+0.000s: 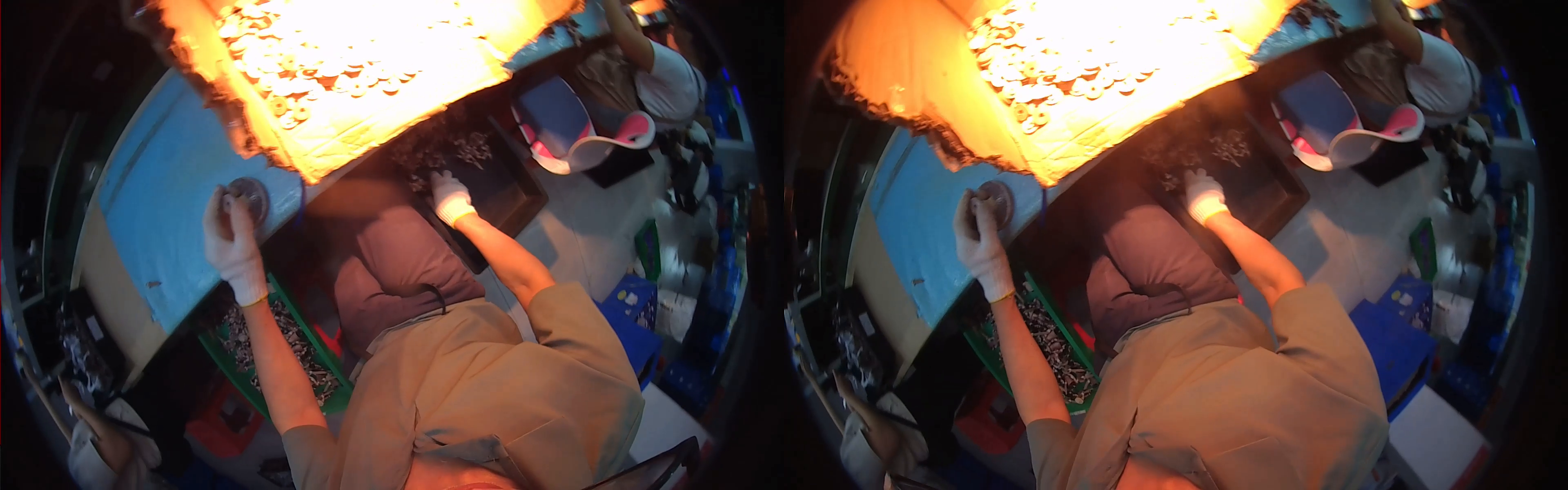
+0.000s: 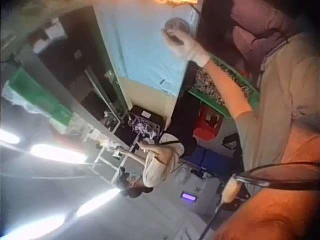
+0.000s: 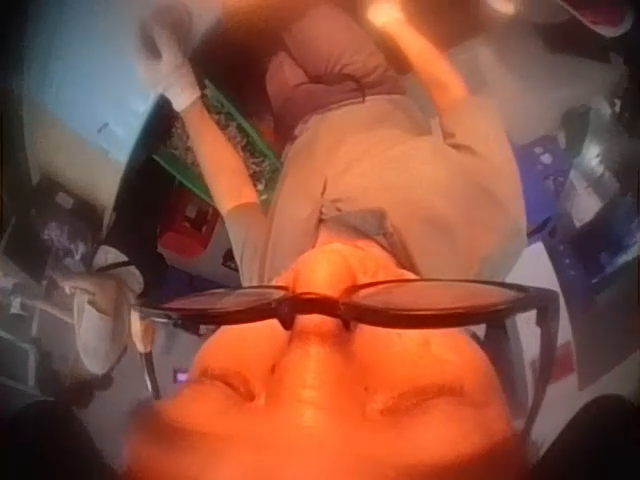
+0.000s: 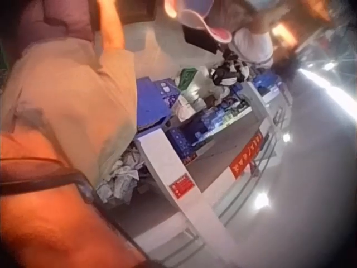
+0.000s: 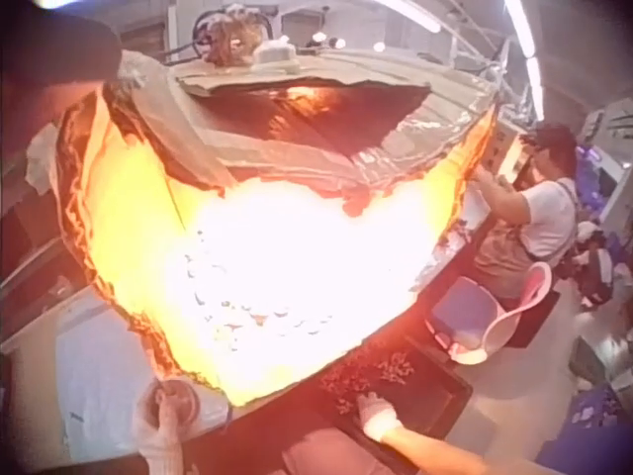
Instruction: The person inspects and sorts small plastic or rubber parts by hand, using a light box on a factory floor.
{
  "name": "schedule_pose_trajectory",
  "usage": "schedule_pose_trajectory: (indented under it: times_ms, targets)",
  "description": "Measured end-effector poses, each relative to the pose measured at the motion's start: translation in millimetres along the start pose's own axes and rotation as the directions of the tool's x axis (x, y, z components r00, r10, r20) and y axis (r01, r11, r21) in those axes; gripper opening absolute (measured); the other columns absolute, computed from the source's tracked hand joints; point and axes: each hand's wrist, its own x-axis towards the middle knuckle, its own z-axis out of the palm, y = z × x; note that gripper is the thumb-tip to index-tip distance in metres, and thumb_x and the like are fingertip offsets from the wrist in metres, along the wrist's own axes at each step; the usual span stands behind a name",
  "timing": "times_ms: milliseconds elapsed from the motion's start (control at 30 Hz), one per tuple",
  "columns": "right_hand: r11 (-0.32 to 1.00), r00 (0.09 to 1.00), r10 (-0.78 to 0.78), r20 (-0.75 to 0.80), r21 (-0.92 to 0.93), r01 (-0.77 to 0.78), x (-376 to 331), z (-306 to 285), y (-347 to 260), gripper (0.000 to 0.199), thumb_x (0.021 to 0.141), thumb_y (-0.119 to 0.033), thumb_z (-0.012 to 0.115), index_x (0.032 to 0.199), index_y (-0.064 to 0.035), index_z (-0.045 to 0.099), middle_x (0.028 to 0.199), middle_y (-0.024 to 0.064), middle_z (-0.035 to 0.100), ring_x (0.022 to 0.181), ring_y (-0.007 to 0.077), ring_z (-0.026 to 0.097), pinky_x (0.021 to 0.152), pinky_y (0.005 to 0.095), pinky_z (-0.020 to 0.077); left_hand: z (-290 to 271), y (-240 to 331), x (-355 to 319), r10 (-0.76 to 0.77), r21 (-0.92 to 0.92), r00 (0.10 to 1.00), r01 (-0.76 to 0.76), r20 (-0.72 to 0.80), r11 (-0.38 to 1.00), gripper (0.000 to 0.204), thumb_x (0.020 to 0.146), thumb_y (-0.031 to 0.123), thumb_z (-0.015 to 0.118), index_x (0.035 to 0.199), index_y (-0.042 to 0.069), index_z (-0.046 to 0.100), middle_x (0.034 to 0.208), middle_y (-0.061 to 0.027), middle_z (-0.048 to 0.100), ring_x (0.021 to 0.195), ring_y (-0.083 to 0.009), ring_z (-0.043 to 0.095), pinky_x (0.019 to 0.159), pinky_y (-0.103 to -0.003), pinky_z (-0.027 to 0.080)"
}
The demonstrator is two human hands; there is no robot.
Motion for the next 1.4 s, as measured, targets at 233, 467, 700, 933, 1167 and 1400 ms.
schedule_pose_trajectory:
  times_ms: [233,467,700,933,1167,1400]
  targets:
    - [0.928,0.963,-0.015,-0.269,0.355,0.113,-2.2,22.6,70.5,0.027,0.099,-0.025,0.058,0.118,-0.0072,0.066,0.096,0.0233,0.072,0.088,0.0444,0.071,0.075,0.053,0.0574,15.0,-7.9,9.6,0.342,0.278,0.94,-0.325,-0.013,0.904,0.03,0.089,0.014,0.075,0.116,0.004,0.072,0.109,-0.0164,0.072,0.094,-0.0305,0.069,0.085,-0.04,0.055]
    - [0.329,0.946,-0.268,0.18,0.941,-0.086,-76.2,-123.4,-26.9,0.04,0.098,-0.023,0.069,0.13,-0.0021,0.057,0.091,0.0053,0.067,0.065,0.0073,0.059,0.055,0.021,0.0468,-3.9,2.5,7.7,0.288,0.266,0.958,-0.28,0.012,0.922,0.037,0.084,0.016,0.074,0.117,-0.001,0.069,0.113,-0.0196,0.071,0.1,-0.0379,0.067,0.091,-0.045,0.052]
    - [0.393,0.707,-0.55,-0.444,0.61,0.688,-99.2,-206.7,-204.1,0.049,0.101,-0.018,0.066,0.144,-0.0011,0.05,0.095,0.0063,0.069,0.074,0.0124,0.063,0.069,0.0281,0.0542,2.6,-9.5,8.2,0.416,0.251,0.909,-0.399,-0.018,0.882,0.039,0.086,0.019,0.073,0.119,0.001,0.067,0.114,-0.0188,0.07,0.104,-0.0393,0.066,0.093,-0.048,0.05]
    - [0.684,0.718,-0.53,-0.451,0.272,0.677,-72.2,-237.3,-274.8,0.047,0.1,-0.029,0.064,0.135,-0.0017,0.052,0.1,0.0239,0.072,0.089,0.04,0.072,0.075,0.0478,0.057,-3.7,-2.0,8.8,0.393,0.227,0.918,-0.393,0.048,0.891,0.039,0.086,0.025,0.073,0.119,0.004,0.067,0.116,-0.0173,0.069,0.109,-0.0382,0.064,0.096,-0.047,0.048]
    - [0.685,0.644,-0.726,-0.241,-0.167,0.709,-72.4,-257.3,-298.9,0.037,0.1,-0.031,0.06,0.123,-0.0028,0.055,0.093,0.0215,0.072,0.083,0.0416,0.071,0.068,0.0513,0.0571,-6.8,-15.0,9.1,0.388,0.241,0.921,-0.382,0.027,0.892,0.037,0.085,0.022,0.071,0.116,0.003,0.067,0.116,-0.0179,0.068,0.111,-0.0386,0.063,0.097,-0.048,0.047]
    - [0.65,0.604,-0.76,-0.24,-0.257,0.715,-73.5,-257.0,-303.5,0.031,0.101,-0.032,0.057,0.123,-0.0101,0.057,0.095,0.0214,0.072,0.083,0.0421,0.071,0.07,0.0532,0.0565,-11.5,-7.9,11.5,0.286,0.069,0.958,-0.286,0.001,0.956,0.041,0.085,0.017,0.067,0.121,0.0,0.062,0.12,-0.022,0.066,0.115,-0.0428,0.06,0.103,-0.049,0.047]
